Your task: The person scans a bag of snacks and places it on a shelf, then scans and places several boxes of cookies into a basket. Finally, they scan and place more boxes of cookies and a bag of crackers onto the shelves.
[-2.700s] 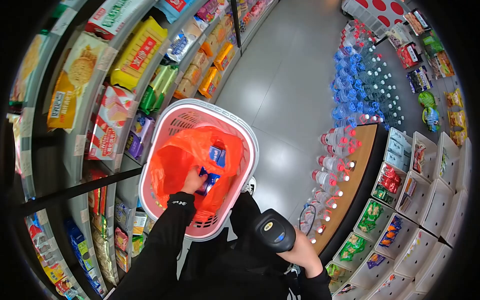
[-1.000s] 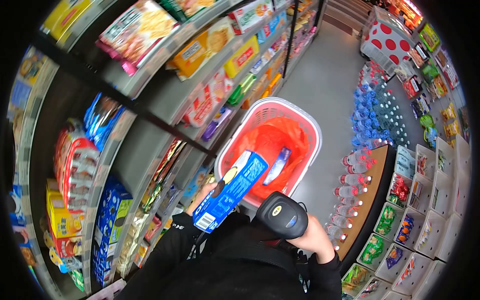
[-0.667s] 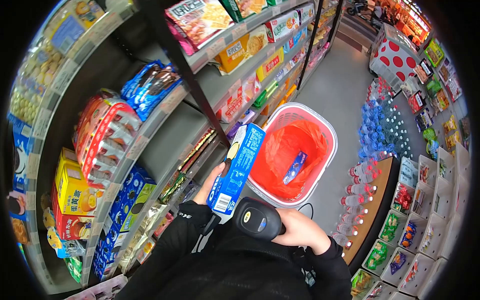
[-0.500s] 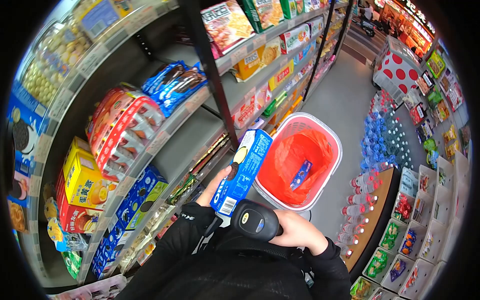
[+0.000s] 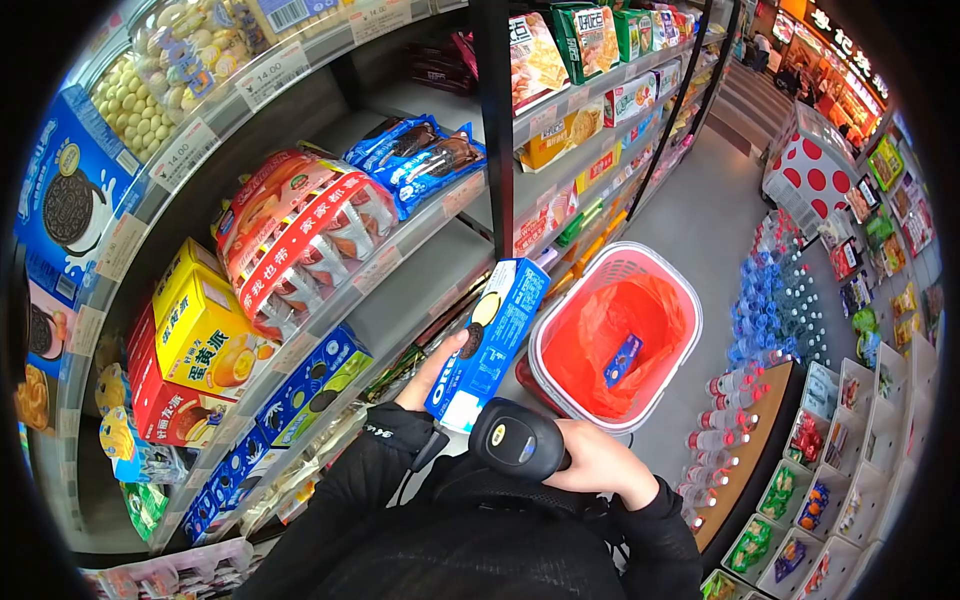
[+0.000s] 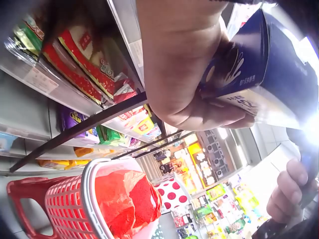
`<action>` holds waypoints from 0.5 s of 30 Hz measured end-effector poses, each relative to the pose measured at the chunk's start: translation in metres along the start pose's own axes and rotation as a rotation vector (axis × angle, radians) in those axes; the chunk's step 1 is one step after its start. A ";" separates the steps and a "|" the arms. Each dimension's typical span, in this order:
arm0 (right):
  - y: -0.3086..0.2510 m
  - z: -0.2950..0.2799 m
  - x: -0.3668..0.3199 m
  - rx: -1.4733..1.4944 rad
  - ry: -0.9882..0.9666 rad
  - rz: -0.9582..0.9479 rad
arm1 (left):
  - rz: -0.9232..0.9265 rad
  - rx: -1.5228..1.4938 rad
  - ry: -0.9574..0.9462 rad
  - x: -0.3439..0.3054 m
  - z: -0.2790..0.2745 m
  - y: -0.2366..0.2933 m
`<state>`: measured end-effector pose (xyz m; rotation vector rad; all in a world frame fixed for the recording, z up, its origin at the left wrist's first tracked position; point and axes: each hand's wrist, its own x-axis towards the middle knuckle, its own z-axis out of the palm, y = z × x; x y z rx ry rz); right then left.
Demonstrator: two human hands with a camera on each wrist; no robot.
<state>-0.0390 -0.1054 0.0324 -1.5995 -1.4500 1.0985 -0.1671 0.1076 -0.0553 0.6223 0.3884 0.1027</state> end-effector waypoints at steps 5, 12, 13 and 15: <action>-0.001 0.003 0.002 -0.005 0.002 -0.038 | 0.034 0.019 0.029 -0.011 0.003 0.005; -0.002 0.004 0.000 0.003 0.008 0.009 | 0.113 0.119 -0.024 -0.019 0.006 0.013; -0.001 0.002 -0.001 -0.016 0.022 0.036 | 0.140 0.187 -0.058 -0.019 0.007 0.015; -0.006 -0.004 -0.004 -0.005 0.059 0.024 | 0.167 0.209 -0.152 -0.021 0.011 0.020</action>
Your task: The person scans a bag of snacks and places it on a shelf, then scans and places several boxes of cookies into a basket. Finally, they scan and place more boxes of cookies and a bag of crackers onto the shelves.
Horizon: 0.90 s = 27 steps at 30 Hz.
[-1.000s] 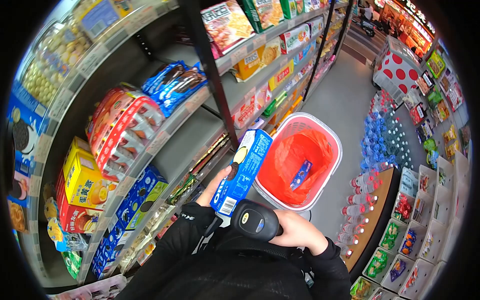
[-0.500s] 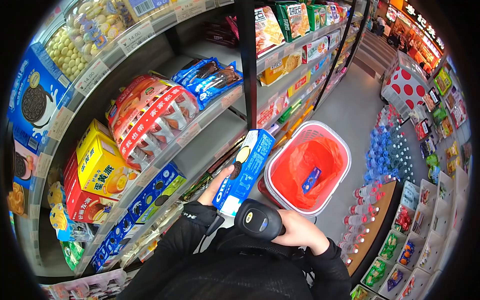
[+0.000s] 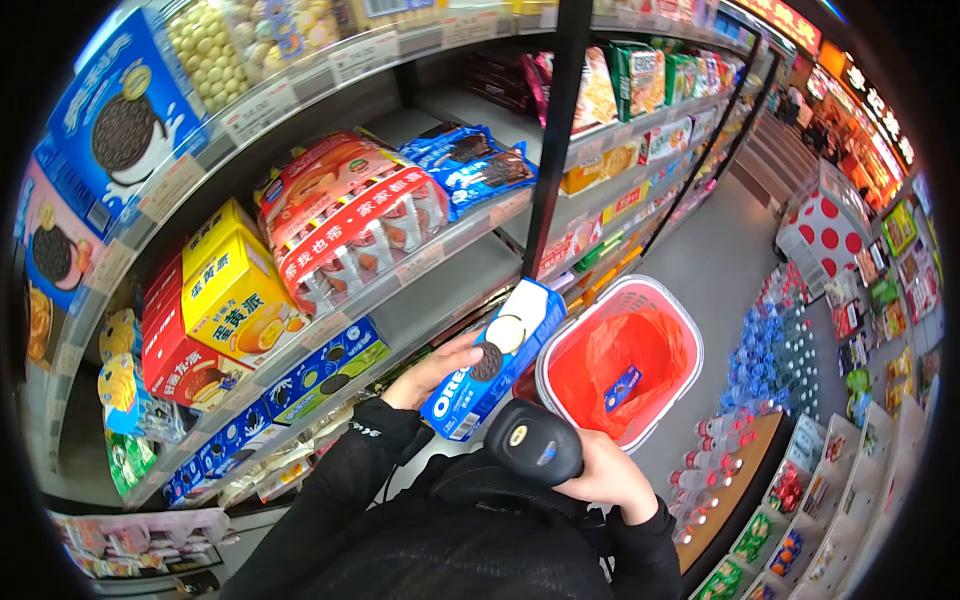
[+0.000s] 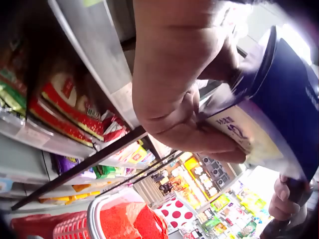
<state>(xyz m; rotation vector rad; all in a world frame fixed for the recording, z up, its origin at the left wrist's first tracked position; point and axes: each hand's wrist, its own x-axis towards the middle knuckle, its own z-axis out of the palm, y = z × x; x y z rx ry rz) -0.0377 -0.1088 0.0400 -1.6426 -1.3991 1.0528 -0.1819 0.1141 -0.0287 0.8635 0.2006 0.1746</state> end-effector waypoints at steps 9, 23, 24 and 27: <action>0.006 -0.012 0.005 0.192 0.286 -0.056 | 0.006 0.246 0.142 -0.016 -0.006 -0.002; 0.026 -0.018 0.025 0.233 0.140 -0.048 | -0.154 0.756 0.402 -0.019 0.011 0.052; 0.027 -0.020 0.023 0.233 0.132 -0.053 | -0.212 0.729 0.419 -0.015 0.006 0.055; 0.031 -0.028 0.018 0.265 0.116 -0.036 | -0.212 0.593 0.450 -0.006 -0.007 0.066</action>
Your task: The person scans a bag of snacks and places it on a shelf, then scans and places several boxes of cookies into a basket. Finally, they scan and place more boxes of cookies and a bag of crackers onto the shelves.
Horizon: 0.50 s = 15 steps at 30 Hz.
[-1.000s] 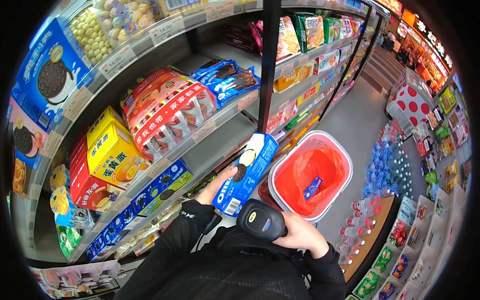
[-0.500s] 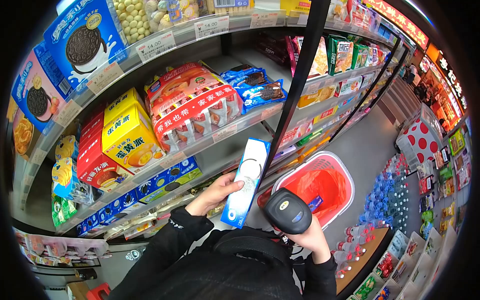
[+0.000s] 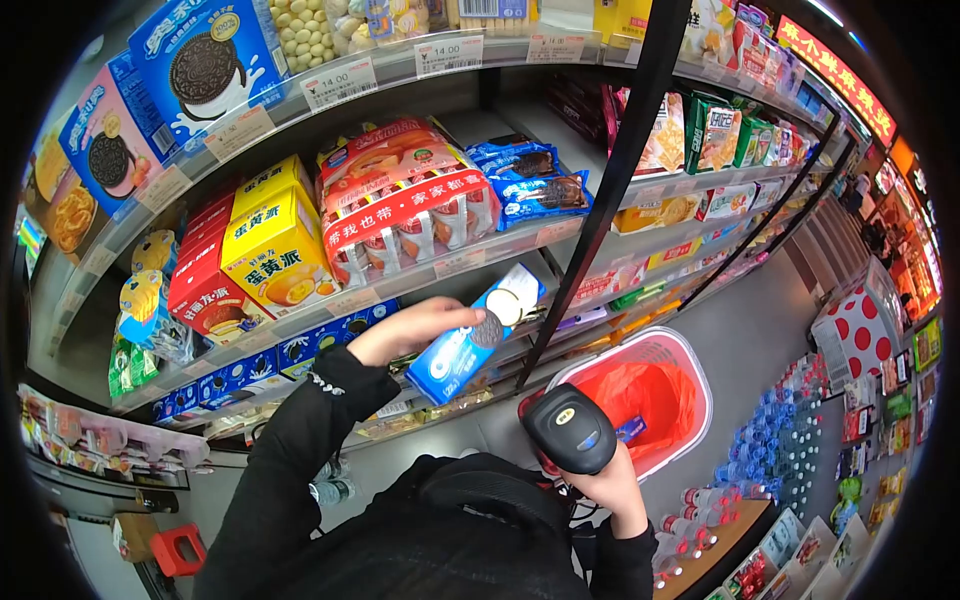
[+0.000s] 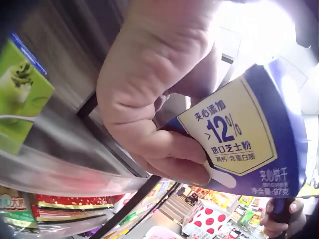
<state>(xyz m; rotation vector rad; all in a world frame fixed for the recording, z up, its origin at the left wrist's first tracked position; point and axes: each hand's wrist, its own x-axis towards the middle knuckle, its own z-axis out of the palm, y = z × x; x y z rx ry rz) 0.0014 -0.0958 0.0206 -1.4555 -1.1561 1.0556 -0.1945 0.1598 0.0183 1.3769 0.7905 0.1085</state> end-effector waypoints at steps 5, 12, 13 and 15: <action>0.019 -0.018 -0.010 -0.002 0.080 0.015 | 0.063 -0.015 0.135 -0.001 0.007 0.026; 0.027 -0.037 -0.019 0.038 0.085 0.009 | 0.384 -0.079 0.360 0.026 -0.001 0.015; 0.028 -0.039 -0.021 0.044 0.094 0.011 | 0.518 -0.033 0.392 0.037 -0.003 0.012; 0.030 -0.043 -0.025 0.074 0.124 0.009 | 0.495 0.390 0.559 0.051 -0.006 0.019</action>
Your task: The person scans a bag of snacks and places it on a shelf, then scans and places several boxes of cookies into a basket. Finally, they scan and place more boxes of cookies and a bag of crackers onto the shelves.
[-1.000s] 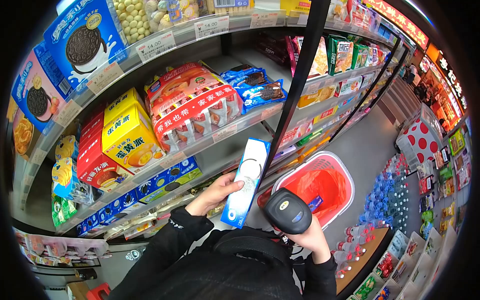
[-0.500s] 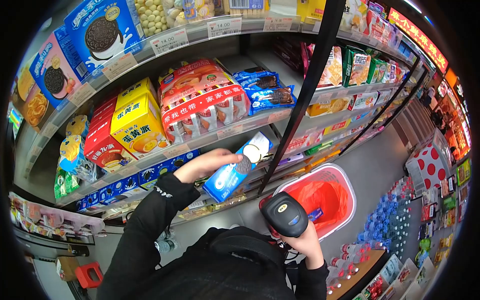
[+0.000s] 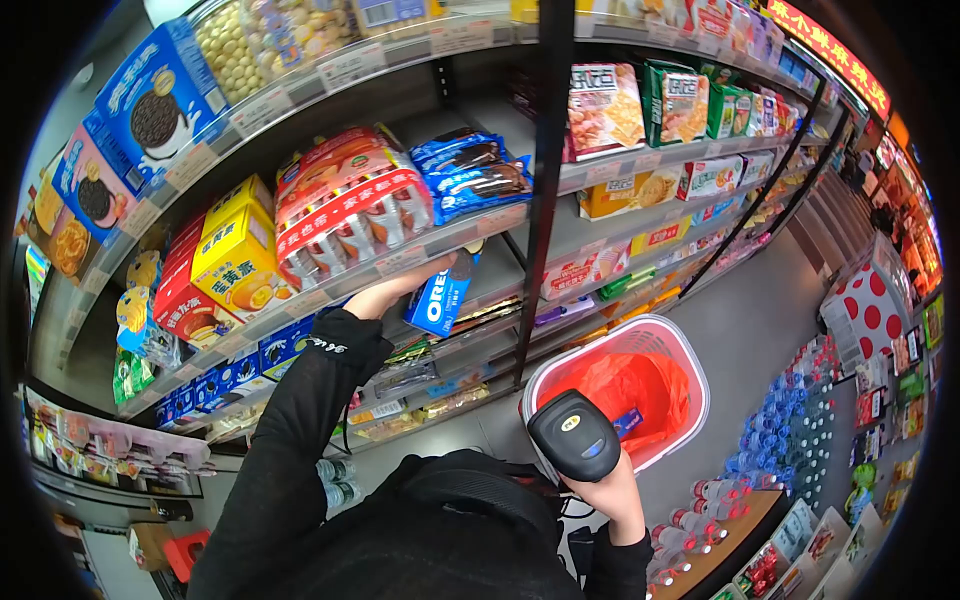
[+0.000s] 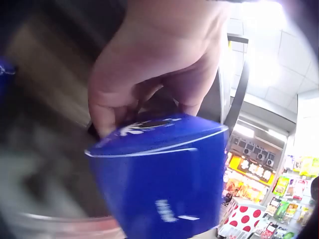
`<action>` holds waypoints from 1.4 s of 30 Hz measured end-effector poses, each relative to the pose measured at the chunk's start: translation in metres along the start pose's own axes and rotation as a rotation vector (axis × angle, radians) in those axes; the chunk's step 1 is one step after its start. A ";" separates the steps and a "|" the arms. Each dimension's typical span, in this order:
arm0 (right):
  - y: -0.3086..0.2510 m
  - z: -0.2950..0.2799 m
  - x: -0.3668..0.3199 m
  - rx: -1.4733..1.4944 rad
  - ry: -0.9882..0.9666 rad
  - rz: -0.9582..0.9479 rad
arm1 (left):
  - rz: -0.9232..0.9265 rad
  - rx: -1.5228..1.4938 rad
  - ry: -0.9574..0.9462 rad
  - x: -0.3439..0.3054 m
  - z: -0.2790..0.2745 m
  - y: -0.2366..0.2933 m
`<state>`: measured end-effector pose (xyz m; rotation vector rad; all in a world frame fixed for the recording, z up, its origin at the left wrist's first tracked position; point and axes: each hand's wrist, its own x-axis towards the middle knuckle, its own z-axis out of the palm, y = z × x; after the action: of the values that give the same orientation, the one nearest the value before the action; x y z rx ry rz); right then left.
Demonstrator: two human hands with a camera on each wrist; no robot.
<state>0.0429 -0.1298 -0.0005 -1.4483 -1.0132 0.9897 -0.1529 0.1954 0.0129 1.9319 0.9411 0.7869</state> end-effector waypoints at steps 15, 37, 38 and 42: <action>0.032 -0.011 -0.029 0.095 0.142 0.015 | 0.179 0.874 0.041 0.027 0.003 -0.013; 0.020 0.007 -0.043 0.038 0.254 -0.007 | 0.130 1.060 0.066 0.018 -0.019 -0.021; 0.021 0.006 -0.043 0.037 0.231 0.007 | 0.107 1.058 0.050 0.017 -0.019 -0.016; 0.024 0.000 -0.046 0.040 0.155 0.061 | 0.064 1.020 -0.071 0.017 -0.012 -0.002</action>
<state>0.0308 -0.1757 -0.0218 -1.5059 -0.8370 0.9202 -0.1544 0.2156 0.0195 2.8286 1.3970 0.2430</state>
